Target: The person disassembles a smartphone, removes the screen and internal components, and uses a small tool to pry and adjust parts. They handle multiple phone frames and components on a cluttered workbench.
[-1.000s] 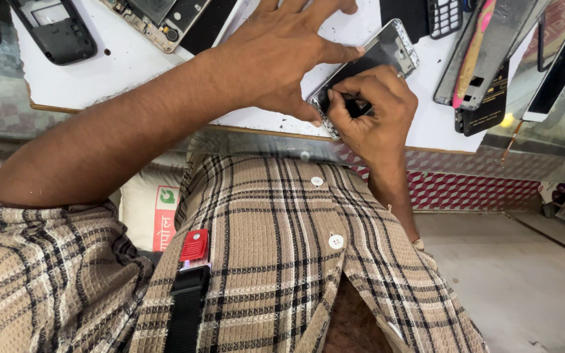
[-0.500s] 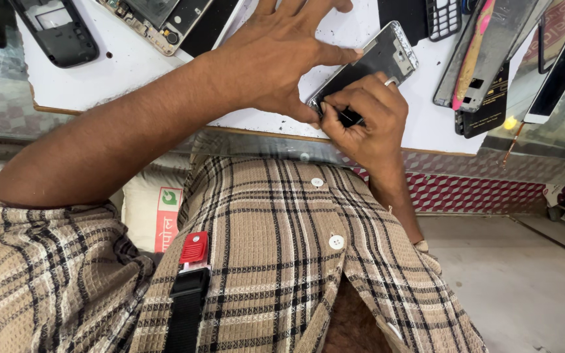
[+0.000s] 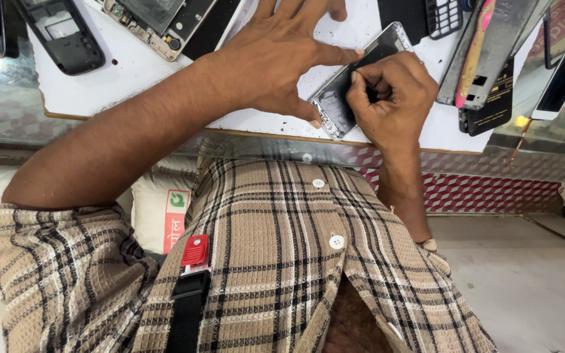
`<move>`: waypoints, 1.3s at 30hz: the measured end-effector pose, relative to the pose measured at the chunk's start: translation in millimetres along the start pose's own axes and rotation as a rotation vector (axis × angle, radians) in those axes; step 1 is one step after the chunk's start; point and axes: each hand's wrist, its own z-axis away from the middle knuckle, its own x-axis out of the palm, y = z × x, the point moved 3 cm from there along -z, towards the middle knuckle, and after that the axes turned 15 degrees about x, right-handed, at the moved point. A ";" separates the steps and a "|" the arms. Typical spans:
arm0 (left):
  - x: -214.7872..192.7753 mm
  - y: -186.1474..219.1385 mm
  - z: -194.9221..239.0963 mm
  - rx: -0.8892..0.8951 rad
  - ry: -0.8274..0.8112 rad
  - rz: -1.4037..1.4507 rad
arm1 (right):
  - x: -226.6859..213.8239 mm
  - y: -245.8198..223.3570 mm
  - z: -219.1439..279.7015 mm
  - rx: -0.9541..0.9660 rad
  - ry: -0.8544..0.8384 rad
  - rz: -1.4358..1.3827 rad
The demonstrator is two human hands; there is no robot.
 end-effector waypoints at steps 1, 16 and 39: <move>-0.8 0.4 0.2 -0.001 -0.001 0.004 | -0.4 -0.7 1.3 -0.008 0.003 -0.001; 3.1 -1.3 1.5 0.065 0.060 -0.065 | 0.4 -9.3 5.4 -0.093 0.006 0.087; 15.9 0.5 4.2 0.093 0.051 -0.132 | 8.5 -32.2 34.7 -0.171 -0.090 0.063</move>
